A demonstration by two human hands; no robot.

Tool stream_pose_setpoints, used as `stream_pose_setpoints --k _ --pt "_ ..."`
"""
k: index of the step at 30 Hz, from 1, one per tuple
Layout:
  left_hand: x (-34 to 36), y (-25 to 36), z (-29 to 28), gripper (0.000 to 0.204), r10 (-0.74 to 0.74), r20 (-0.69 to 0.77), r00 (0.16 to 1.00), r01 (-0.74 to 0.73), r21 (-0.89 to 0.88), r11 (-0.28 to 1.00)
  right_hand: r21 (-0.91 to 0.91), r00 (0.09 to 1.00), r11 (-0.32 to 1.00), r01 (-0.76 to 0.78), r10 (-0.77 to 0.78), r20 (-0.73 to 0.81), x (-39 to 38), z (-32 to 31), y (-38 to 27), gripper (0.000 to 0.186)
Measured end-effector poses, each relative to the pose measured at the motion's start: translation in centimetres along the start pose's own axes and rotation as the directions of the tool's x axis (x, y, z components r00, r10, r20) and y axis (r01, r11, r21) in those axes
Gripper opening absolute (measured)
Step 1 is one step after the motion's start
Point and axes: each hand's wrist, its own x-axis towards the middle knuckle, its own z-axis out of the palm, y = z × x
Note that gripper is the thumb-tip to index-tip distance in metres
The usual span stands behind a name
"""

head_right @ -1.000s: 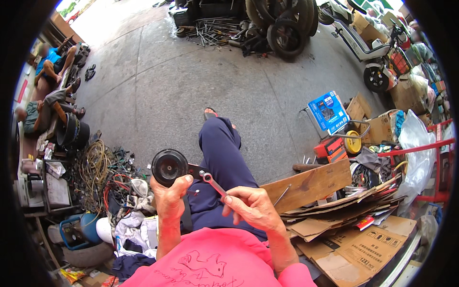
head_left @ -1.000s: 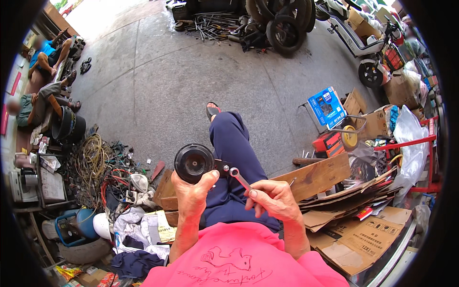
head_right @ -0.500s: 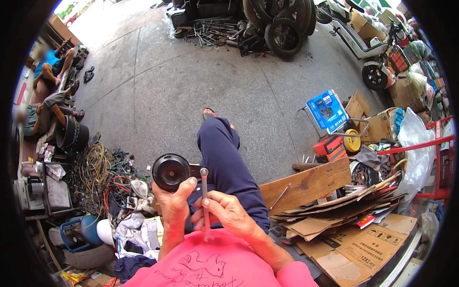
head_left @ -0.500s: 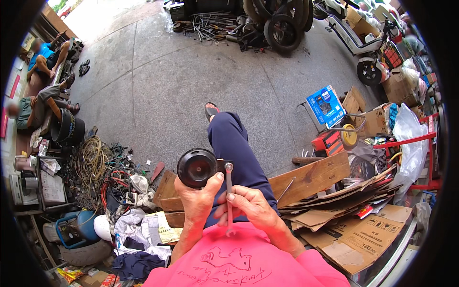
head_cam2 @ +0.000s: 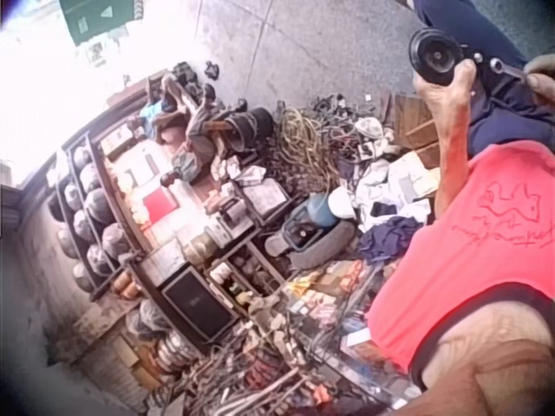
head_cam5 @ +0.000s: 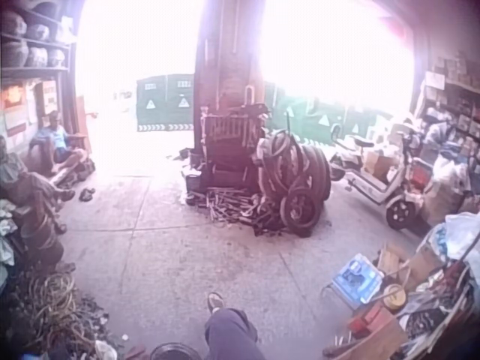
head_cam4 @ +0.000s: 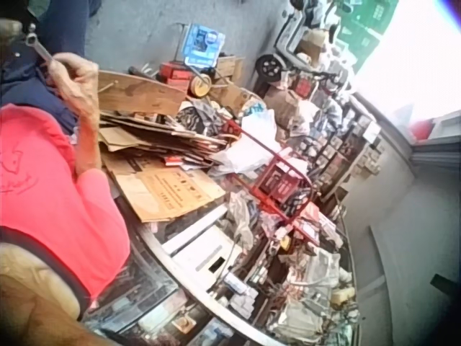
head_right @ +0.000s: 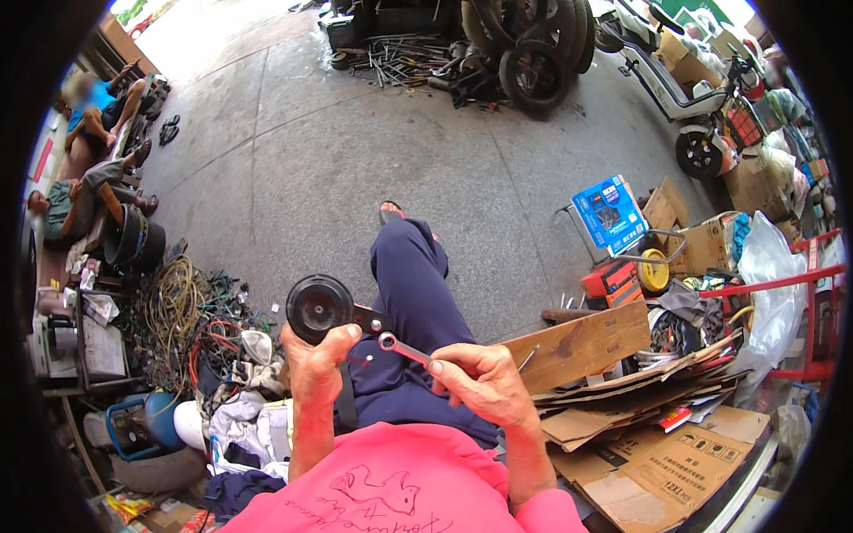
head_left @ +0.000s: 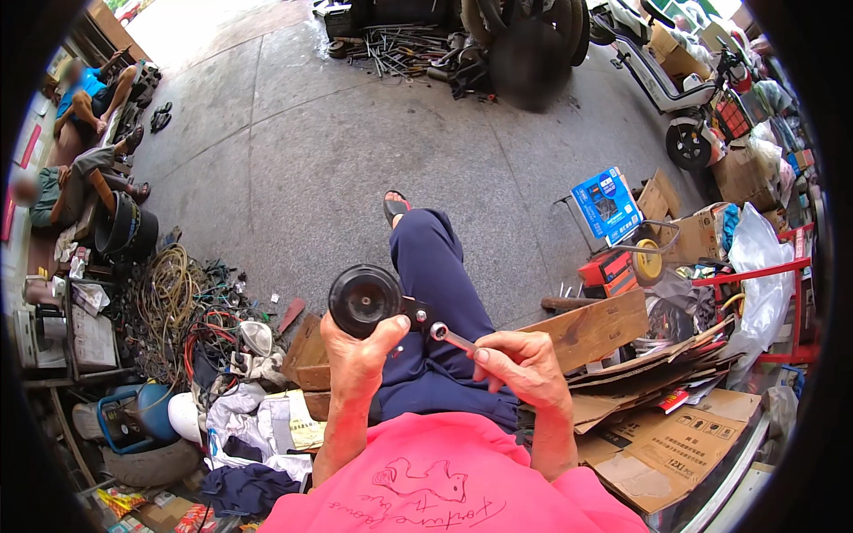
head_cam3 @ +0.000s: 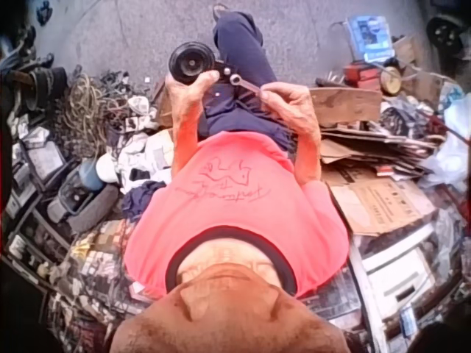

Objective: The person sits on the floor in a cluttered workshop and uses a wrench to tighten a bolt on a small black circular mechanical part held in their left hand. They repeatedly adjust the wrench and rotate the part to work on the fastener.

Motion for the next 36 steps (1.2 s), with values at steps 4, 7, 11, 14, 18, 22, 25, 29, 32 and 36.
stream_pose_setpoints --k 4,7,11,14,18,22,25,29,32,36 --pt "-0.2 -0.6 -0.1 0.020 0.031 -0.049 0.998 -0.034 -0.051 0.998 0.161 0.999 0.986 -0.035 0.039 -0.027 0.4 2.1 1.6 0.021" --pt "-0.5 -0.7 0.4 0.020 0.091 -0.108 0.990 -0.093 -0.011 0.996 0.219 0.996 0.972 -0.084 0.085 0.004 0.7 3.3 1.2 0.023" --pt "-0.6 -0.7 0.9 0.021 0.097 -0.119 0.988 -0.101 -0.028 0.995 0.277 0.993 0.955 -0.103 0.084 0.080 0.5 3.8 1.5 0.023" --pt "-0.8 -0.8 0.9 0.022 0.104 -0.116 0.988 -0.108 -0.029 0.994 0.265 0.990 0.956 -0.126 0.102 0.100 0.4 4.2 1.4 0.025" --pt "-1.0 -1.0 1.2 0.023 0.126 -0.149 0.981 -0.132 -0.026 0.991 0.343 0.981 0.924 -0.170 0.125 0.148 0.4 4.8 1.6 0.027" --pt "-1.1 -1.1 1.1 0.022 0.110 -0.133 0.985 -0.110 0.005 0.994 0.378 0.975 0.906 -0.191 0.130 0.181 0.6 6.0 1.2 0.026" --pt "-0.8 -0.9 0.9 0.029 0.096 -0.118 0.988 -0.094 0.019 0.995 0.313 0.971 0.929 -0.198 0.144 0.189 0.9 6.1 0.6 0.024" --pt "0.1 -0.3 -1.6 0.029 0.001 0.075 0.997 -0.012 0.149 0.989 -0.108 0.992 0.988 -0.108 0.114 0.053 1.0 2.9 1.5 0.020" --pt "0.4 0.0 -1.5 0.028 -0.066 0.145 0.987 0.036 0.201 0.979 -0.472 0.990 0.872 0.131 -0.138 0.019 1.0 1.2 0.4 0.015" --pt "-0.2 0.3 -1.1 0.024 -0.146 0.153 0.977 0.151 -0.017 0.988 -0.247 0.993 0.963 0.106 -0.114 -0.021 0.4 0.8 0.1 0.017"
